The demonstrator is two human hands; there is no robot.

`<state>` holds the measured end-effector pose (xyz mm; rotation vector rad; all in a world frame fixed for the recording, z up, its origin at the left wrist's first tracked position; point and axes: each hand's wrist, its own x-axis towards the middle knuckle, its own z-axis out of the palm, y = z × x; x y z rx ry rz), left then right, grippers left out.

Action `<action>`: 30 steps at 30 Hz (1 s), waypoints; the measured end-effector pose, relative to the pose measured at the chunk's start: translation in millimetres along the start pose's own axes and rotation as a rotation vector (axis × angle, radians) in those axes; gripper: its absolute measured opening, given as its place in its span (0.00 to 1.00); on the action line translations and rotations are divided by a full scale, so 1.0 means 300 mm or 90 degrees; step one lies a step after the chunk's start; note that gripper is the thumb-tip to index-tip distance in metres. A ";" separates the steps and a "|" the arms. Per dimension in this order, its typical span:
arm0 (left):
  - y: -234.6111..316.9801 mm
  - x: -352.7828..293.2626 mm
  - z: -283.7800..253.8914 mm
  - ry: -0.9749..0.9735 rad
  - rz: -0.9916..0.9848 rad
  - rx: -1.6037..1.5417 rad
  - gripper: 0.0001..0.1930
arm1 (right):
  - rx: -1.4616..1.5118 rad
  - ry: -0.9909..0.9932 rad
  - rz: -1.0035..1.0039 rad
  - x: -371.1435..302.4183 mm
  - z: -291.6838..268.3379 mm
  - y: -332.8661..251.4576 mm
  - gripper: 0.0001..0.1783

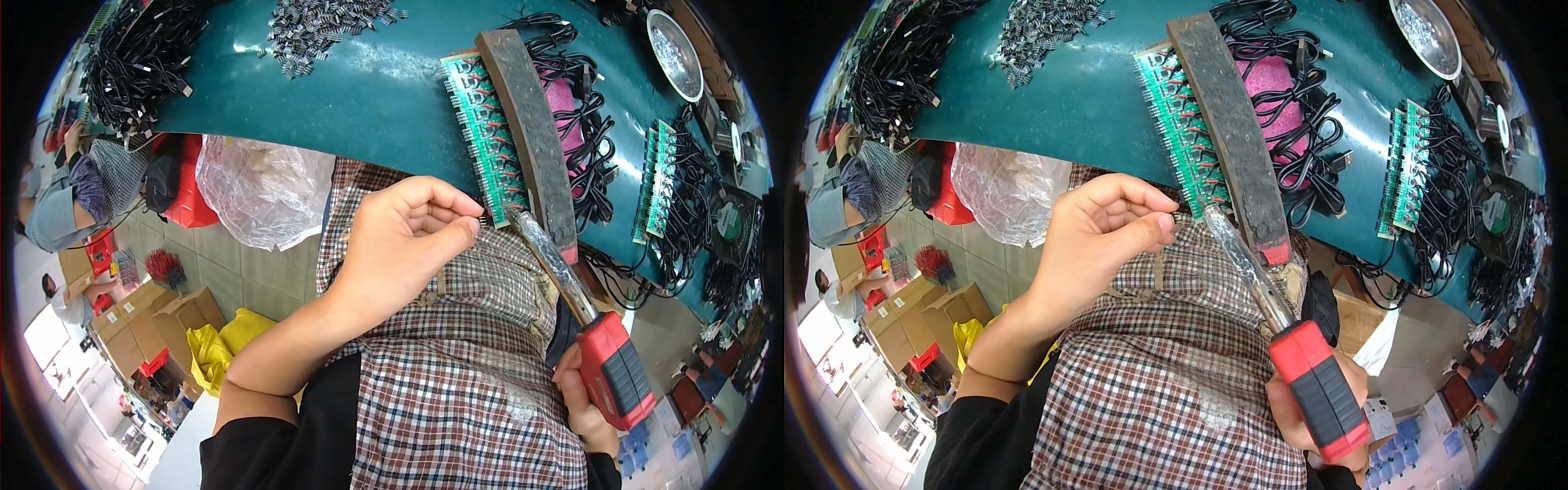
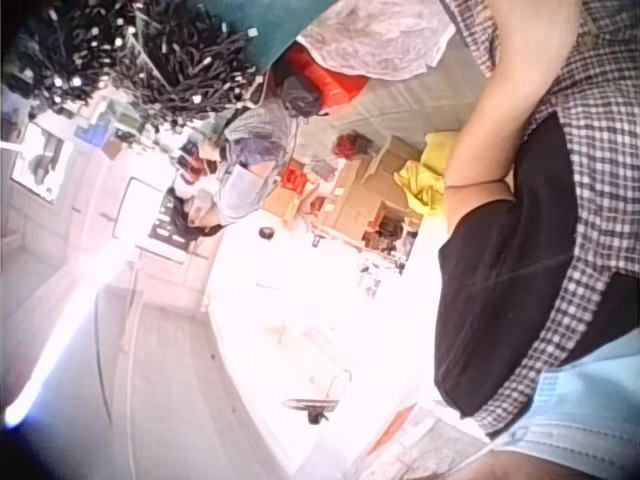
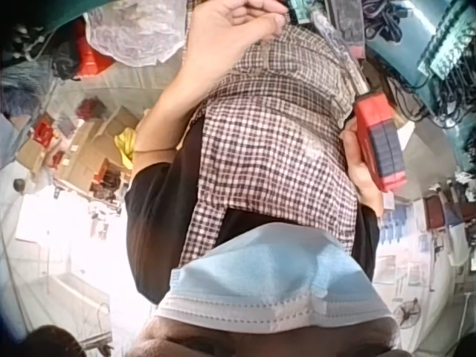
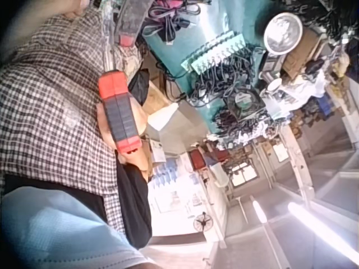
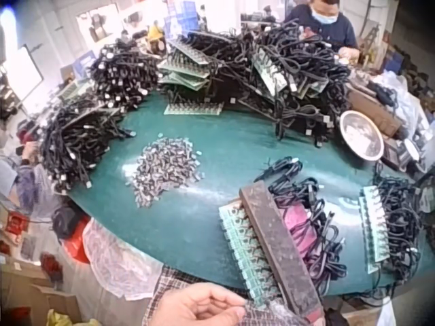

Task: The person solders small electronic components onto circuit boards using a soldering iron, then places the assembled circuit boards onto a stack on the workbench.

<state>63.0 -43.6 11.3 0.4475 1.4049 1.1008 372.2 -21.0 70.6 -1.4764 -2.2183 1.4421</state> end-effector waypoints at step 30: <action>-0.025 0.033 0.057 0.059 0.061 0.048 0.11 | -0.058 -0.015 -0.064 -0.049 -0.007 0.054 0.18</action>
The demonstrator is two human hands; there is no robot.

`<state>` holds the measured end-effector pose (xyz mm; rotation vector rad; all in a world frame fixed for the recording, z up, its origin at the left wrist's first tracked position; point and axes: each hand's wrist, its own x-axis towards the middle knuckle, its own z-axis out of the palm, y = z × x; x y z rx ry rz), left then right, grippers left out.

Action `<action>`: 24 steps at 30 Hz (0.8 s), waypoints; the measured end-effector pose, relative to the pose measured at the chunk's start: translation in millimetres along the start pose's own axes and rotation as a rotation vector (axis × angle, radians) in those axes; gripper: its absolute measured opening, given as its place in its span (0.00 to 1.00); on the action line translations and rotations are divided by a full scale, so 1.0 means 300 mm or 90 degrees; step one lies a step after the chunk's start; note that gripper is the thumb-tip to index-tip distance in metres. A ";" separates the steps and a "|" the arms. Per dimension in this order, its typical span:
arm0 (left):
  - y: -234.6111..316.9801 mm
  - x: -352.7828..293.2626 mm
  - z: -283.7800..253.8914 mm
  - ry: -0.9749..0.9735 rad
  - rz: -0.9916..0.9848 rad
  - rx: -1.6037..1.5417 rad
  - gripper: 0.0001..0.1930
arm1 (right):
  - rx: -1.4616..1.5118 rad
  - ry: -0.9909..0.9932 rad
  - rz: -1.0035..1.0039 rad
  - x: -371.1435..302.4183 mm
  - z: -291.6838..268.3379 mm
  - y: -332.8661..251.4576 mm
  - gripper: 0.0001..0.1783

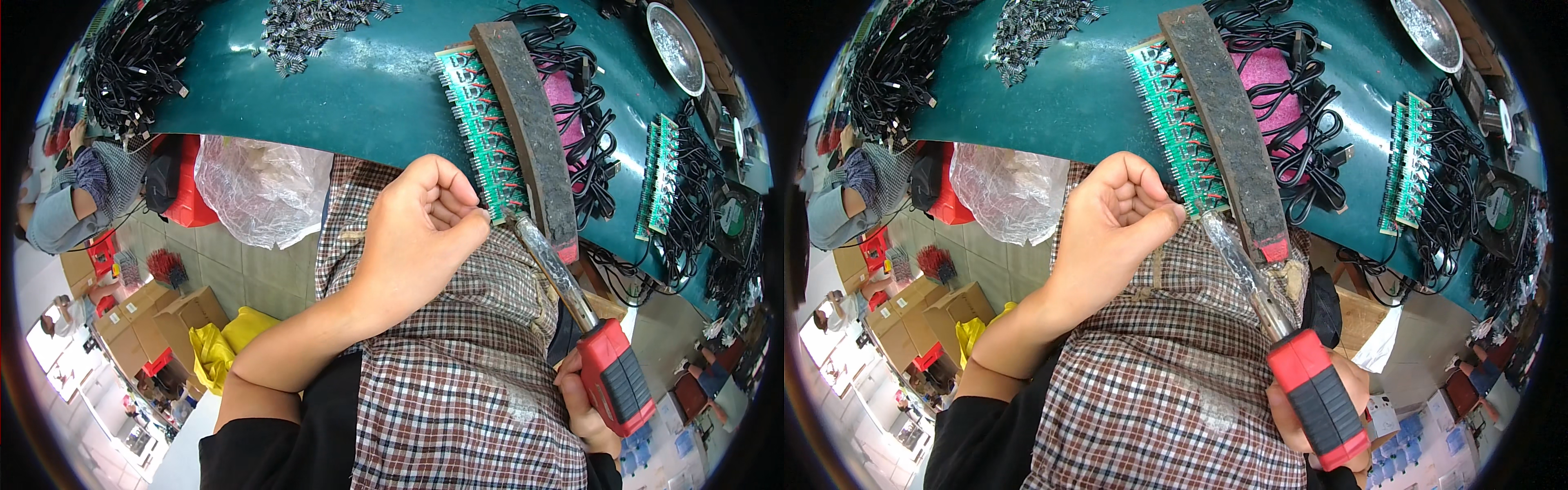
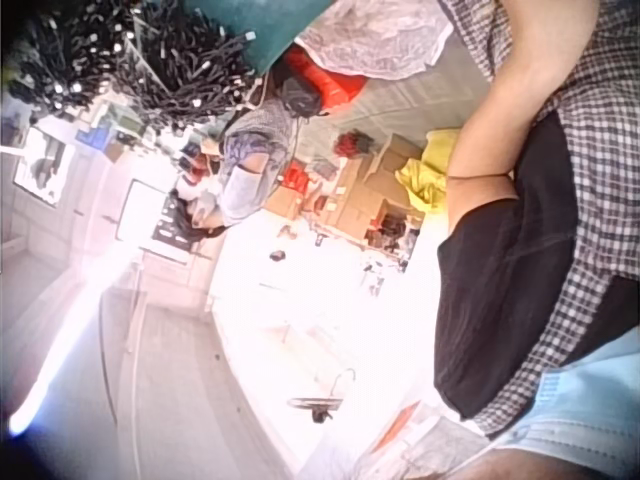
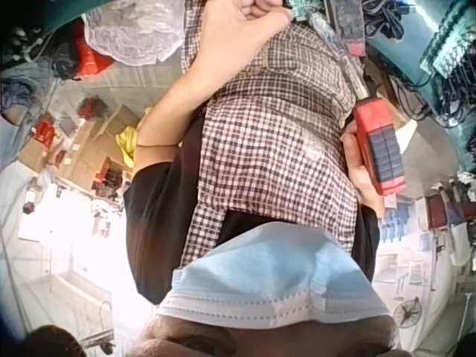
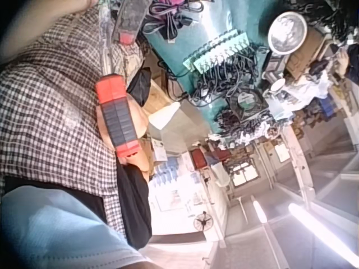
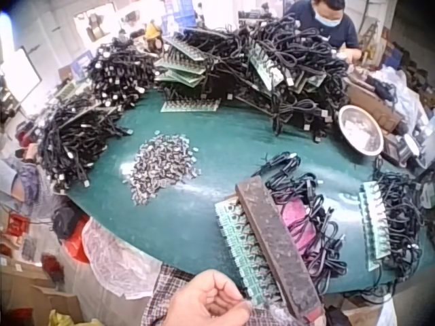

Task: The person solders small electronic components onto circuit boards using a soldering iron, then places the assembled circuit boards onto a stack on the workbench.

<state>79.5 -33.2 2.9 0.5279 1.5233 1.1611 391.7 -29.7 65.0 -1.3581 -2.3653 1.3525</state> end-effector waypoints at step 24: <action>-0.007 0.005 0.005 0.016 0.014 -0.027 0.08 | -0.011 0.049 -0.123 0.094 0.019 -0.059 0.20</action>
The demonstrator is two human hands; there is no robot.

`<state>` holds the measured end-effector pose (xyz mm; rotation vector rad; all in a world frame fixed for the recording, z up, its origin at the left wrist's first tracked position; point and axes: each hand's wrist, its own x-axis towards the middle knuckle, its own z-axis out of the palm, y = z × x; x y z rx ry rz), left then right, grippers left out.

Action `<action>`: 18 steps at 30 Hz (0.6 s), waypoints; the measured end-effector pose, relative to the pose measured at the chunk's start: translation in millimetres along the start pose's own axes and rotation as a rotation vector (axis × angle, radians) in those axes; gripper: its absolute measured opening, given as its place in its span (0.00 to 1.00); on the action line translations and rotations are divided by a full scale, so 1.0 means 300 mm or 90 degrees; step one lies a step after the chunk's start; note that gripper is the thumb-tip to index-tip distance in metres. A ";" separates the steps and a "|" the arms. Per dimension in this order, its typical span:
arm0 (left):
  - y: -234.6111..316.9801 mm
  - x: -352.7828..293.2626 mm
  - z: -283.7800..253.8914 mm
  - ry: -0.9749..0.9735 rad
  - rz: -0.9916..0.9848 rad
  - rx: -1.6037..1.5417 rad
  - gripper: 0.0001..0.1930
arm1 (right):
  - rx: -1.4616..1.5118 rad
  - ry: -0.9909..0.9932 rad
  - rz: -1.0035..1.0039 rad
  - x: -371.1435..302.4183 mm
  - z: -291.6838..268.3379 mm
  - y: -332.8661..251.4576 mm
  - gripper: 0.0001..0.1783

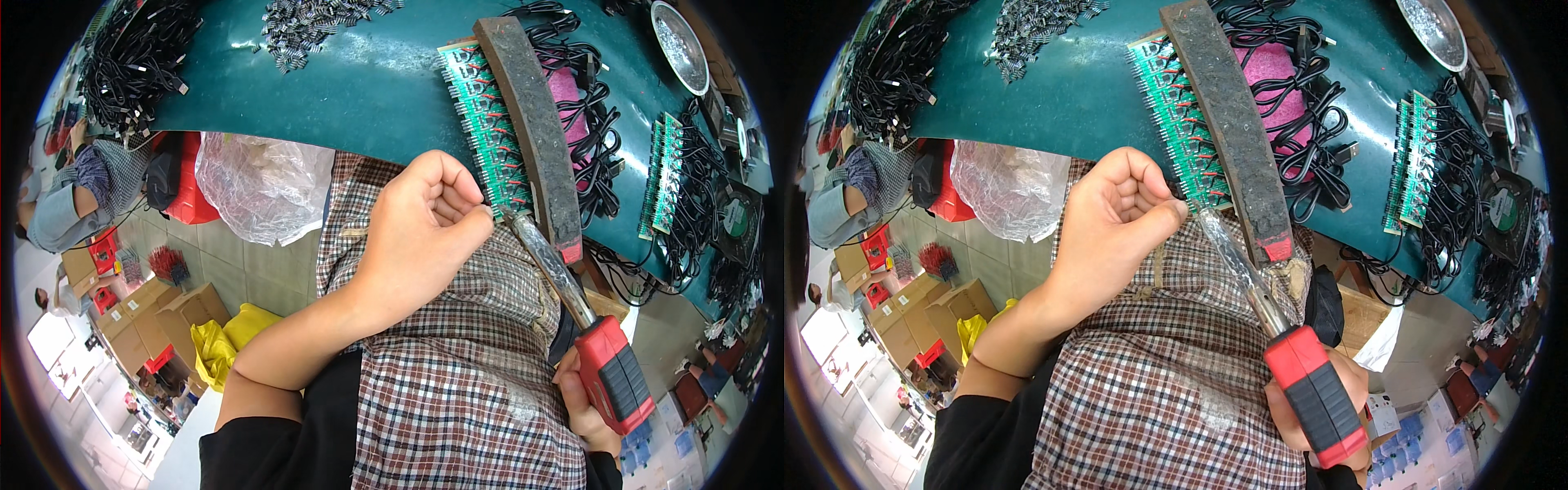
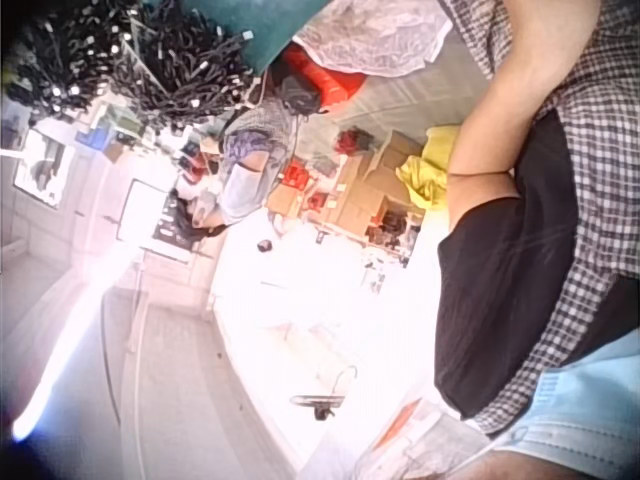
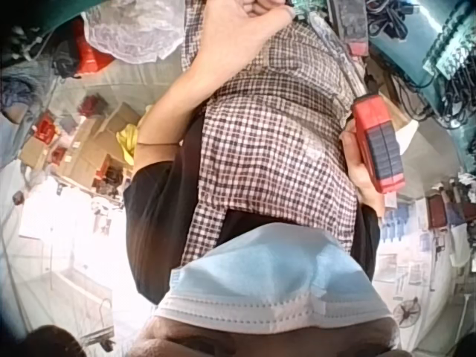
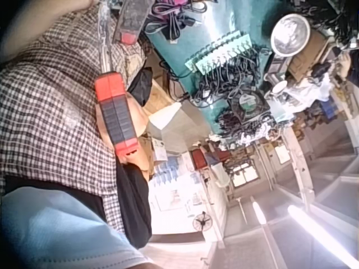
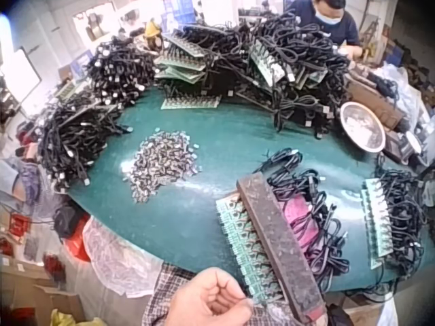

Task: The person solders small electronic components onto circuit boards using a soldering iron, then places the assembled circuit boards onto a stack on the workbench.

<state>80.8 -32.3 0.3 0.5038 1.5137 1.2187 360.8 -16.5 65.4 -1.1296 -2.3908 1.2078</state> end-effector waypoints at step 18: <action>0.002 0.001 0.007 0.008 -0.002 0.018 0.08 | 0.066 -0.057 0.167 -0.100 -0.004 0.033 0.19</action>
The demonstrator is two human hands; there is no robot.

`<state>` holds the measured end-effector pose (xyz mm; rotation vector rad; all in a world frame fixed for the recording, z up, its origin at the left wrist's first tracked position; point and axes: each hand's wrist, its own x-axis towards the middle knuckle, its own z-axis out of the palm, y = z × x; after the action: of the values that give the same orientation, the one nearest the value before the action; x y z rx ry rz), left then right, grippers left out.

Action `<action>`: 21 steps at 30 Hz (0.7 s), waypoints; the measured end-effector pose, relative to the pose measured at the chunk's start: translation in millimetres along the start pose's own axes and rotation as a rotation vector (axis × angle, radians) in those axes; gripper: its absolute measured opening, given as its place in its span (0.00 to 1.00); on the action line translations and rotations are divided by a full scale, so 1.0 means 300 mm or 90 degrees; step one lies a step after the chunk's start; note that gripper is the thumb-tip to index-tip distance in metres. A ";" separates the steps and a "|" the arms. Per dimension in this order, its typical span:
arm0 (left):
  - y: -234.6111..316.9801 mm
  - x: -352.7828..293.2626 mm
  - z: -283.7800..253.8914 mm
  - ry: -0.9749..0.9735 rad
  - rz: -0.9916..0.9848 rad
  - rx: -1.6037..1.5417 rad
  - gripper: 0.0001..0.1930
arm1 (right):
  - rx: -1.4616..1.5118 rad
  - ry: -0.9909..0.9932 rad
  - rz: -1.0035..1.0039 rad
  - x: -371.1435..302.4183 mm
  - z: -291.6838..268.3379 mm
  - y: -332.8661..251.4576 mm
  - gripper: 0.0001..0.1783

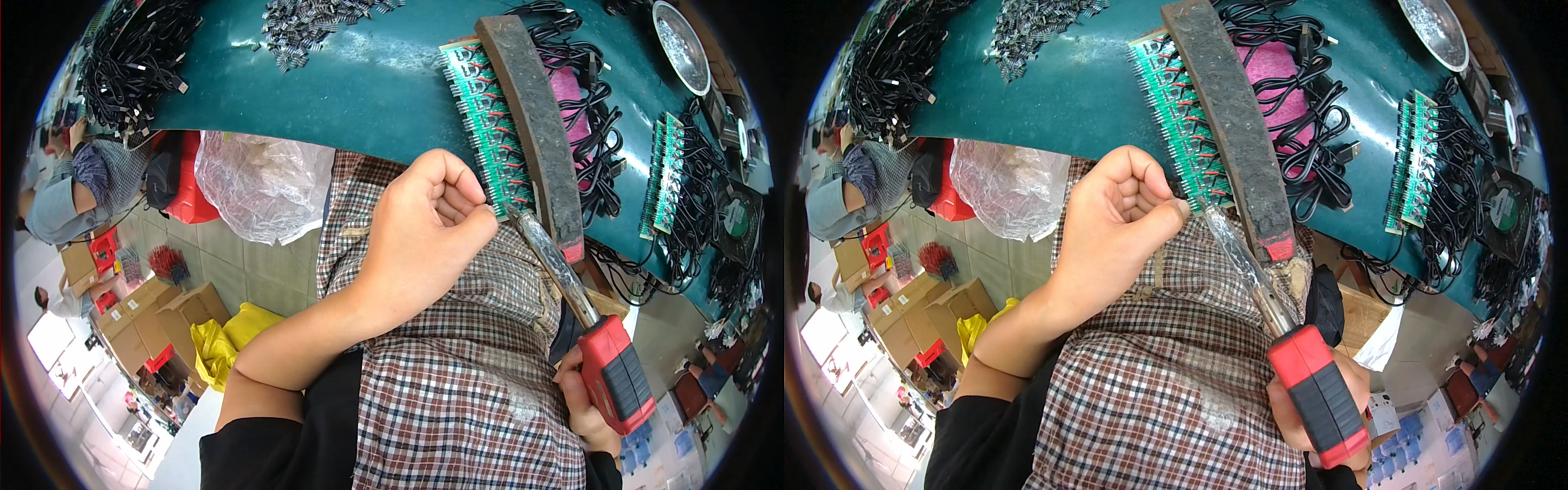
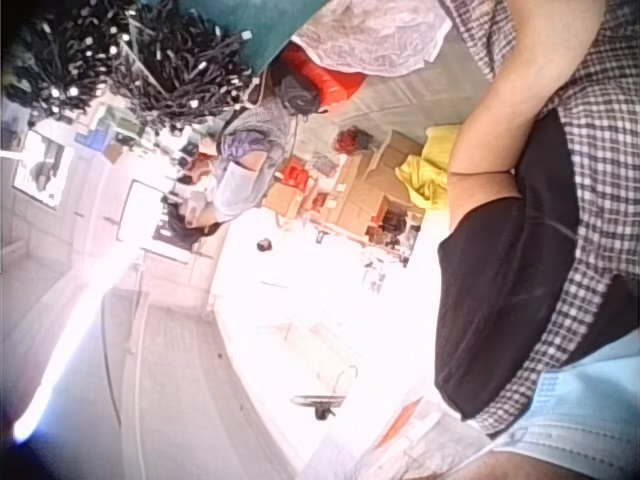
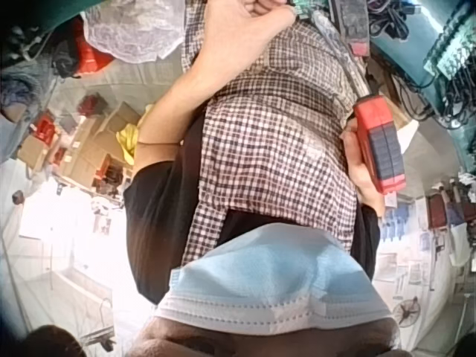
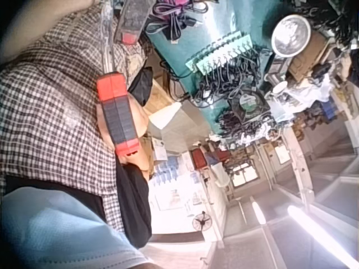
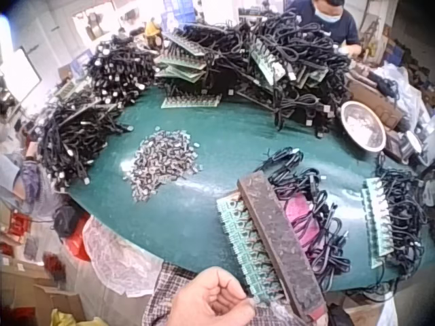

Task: The person solders small electronic components onto circuit boards using a soldering iron, then places the assembled circuit boards onto a stack on the workbench.

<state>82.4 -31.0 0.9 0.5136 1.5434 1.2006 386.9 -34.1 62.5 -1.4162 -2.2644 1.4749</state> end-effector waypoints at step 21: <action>0.001 -0.002 0.005 0.010 0.001 0.006 0.08 | -0.060 0.084 0.003 -0.017 0.007 0.004 0.21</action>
<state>83.8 -30.7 1.6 0.5130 1.5637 1.2023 389.4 -39.3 62.5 -1.4980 -2.2771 1.2508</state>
